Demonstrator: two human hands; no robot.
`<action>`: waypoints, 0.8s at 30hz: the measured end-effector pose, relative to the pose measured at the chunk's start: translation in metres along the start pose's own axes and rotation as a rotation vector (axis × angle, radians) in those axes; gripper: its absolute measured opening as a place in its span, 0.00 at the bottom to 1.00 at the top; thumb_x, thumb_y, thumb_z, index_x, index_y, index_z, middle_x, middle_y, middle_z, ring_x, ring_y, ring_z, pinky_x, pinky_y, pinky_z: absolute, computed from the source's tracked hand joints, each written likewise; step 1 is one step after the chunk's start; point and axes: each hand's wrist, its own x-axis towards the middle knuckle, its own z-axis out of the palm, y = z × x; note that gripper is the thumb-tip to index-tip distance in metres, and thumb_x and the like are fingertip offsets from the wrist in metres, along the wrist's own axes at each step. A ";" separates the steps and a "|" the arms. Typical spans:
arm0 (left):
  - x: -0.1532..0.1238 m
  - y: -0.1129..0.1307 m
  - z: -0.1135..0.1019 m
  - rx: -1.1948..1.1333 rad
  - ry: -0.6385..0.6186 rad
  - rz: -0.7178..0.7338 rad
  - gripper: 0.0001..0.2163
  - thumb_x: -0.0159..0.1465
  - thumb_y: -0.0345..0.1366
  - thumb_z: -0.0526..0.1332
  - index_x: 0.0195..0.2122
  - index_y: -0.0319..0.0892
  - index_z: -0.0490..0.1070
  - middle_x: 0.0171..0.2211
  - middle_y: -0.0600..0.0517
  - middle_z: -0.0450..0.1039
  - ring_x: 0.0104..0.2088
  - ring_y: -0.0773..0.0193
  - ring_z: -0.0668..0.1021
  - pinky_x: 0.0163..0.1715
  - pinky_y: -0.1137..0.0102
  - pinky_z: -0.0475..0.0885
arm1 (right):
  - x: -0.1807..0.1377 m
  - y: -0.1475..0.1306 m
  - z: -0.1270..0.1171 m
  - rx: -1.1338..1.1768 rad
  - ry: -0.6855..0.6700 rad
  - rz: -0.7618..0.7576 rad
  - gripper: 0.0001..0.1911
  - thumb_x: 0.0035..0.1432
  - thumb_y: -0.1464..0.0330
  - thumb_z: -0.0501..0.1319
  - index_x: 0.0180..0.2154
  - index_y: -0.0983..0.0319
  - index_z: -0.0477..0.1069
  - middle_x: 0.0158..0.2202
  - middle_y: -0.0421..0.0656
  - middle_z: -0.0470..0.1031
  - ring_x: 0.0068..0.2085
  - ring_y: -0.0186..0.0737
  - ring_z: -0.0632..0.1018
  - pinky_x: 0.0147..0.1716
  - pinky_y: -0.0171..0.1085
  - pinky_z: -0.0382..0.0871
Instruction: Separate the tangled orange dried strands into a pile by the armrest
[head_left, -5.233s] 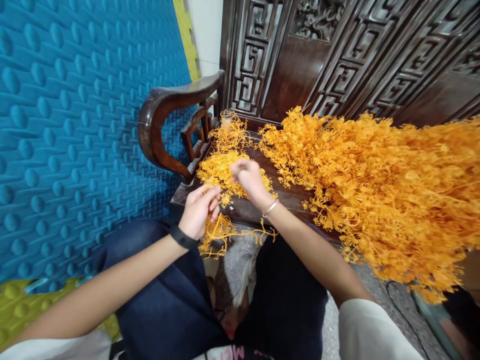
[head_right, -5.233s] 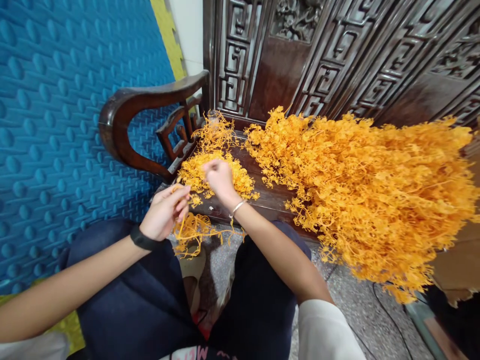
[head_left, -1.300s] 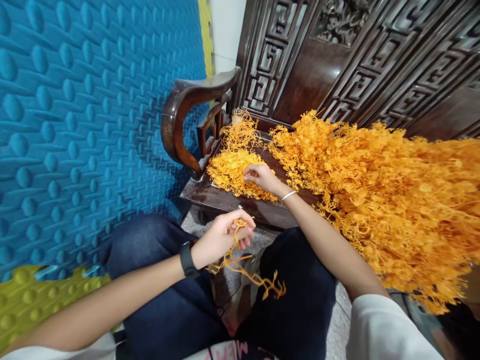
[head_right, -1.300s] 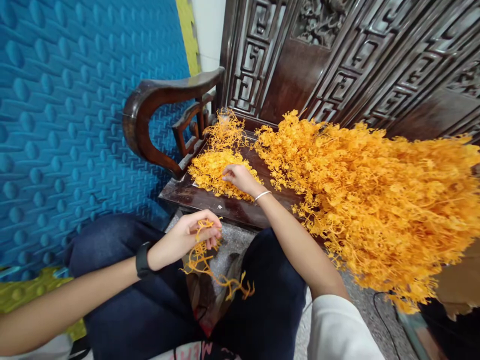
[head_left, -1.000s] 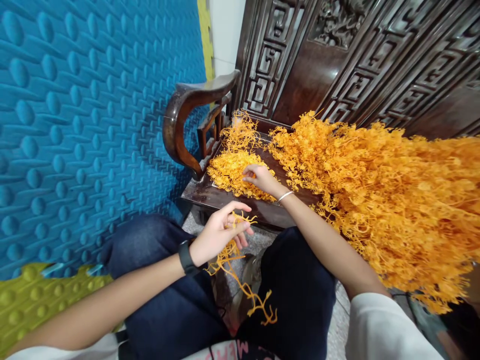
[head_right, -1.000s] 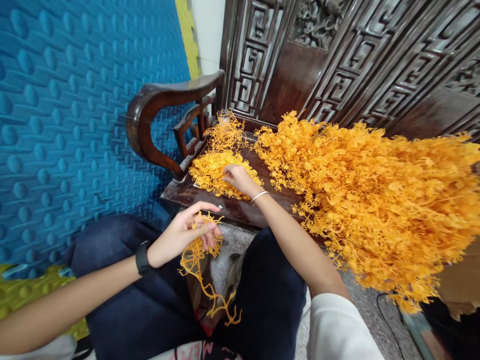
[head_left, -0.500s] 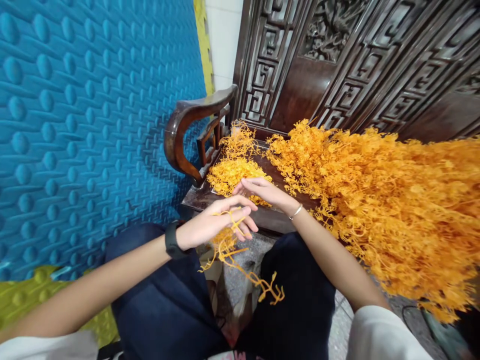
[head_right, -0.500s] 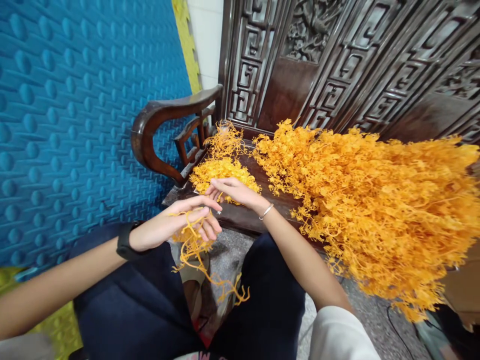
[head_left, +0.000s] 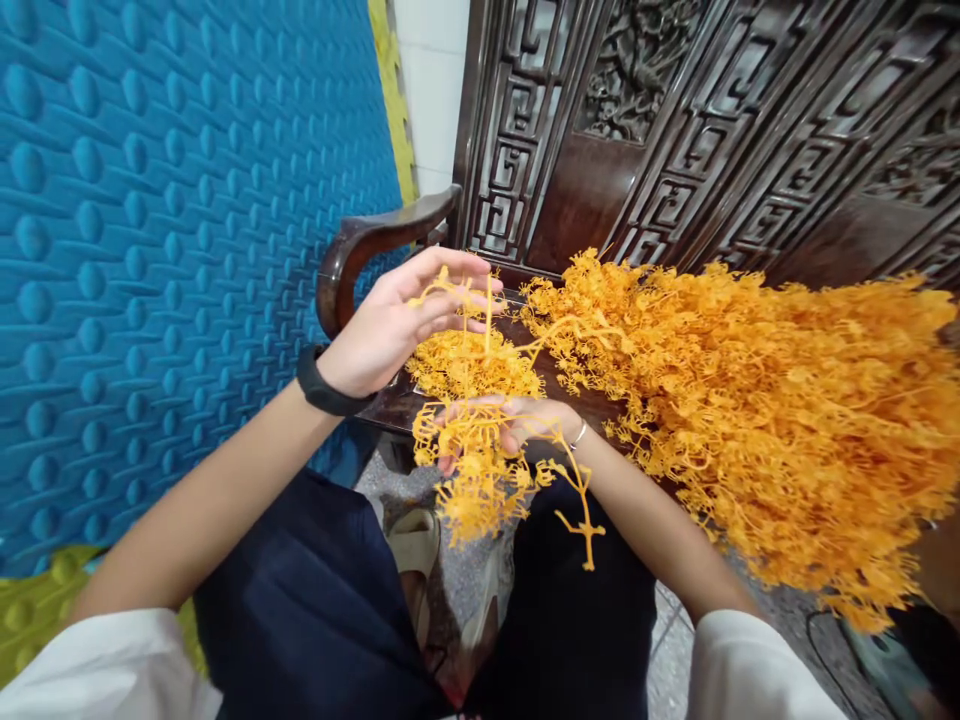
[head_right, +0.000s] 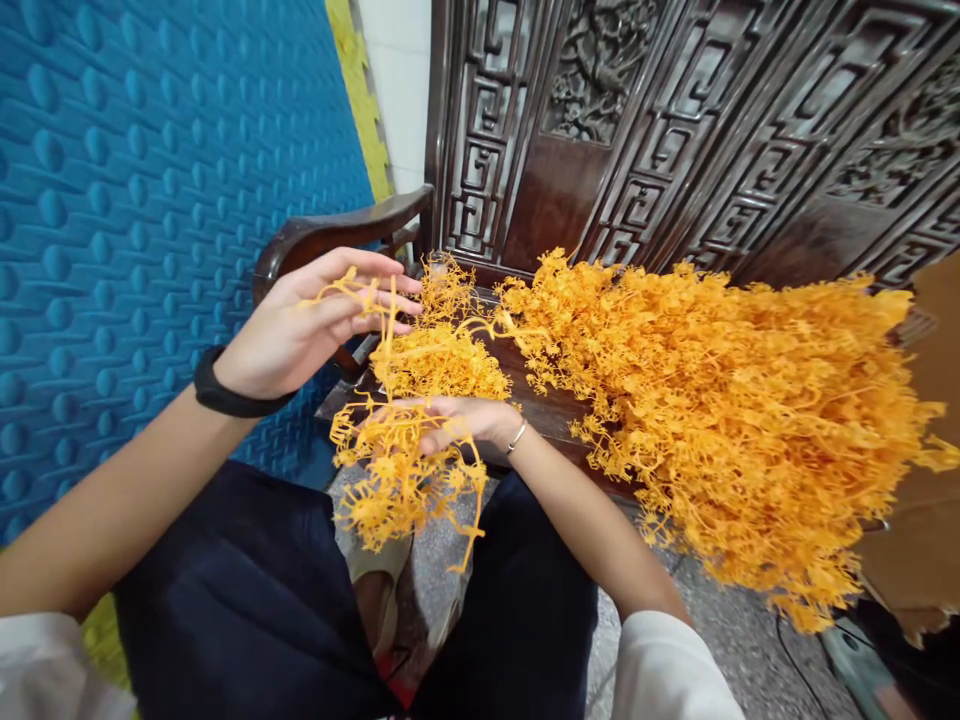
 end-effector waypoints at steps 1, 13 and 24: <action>0.003 -0.004 -0.003 0.002 0.021 0.005 0.09 0.58 0.27 0.58 0.40 0.39 0.70 0.42 0.48 0.73 0.42 0.59 0.77 0.38 0.67 0.74 | 0.001 -0.001 0.004 0.042 0.032 0.021 0.34 0.37 0.60 0.71 0.48 0.63 0.67 0.45 0.47 0.73 0.43 0.38 0.75 0.49 0.39 0.65; 0.019 -0.054 -0.050 0.038 0.252 -0.183 0.19 0.59 0.44 0.58 0.50 0.41 0.62 0.43 0.46 0.75 0.38 0.62 0.78 0.39 0.68 0.71 | 0.005 -0.016 -0.034 -0.549 1.280 -0.524 0.25 0.52 0.64 0.60 0.53 0.59 0.60 0.49 0.47 0.68 0.44 0.39 0.74 0.44 0.41 0.71; 0.016 -0.093 -0.046 -0.504 -0.143 -0.551 0.38 0.54 0.66 0.43 0.49 0.40 0.68 0.41 0.43 0.76 0.44 0.50 0.76 0.43 0.58 0.70 | 0.013 -0.026 -0.040 -1.975 0.911 -0.260 0.32 0.59 0.49 0.47 0.61 0.52 0.50 0.62 0.41 0.56 0.65 0.52 0.48 0.58 0.56 0.43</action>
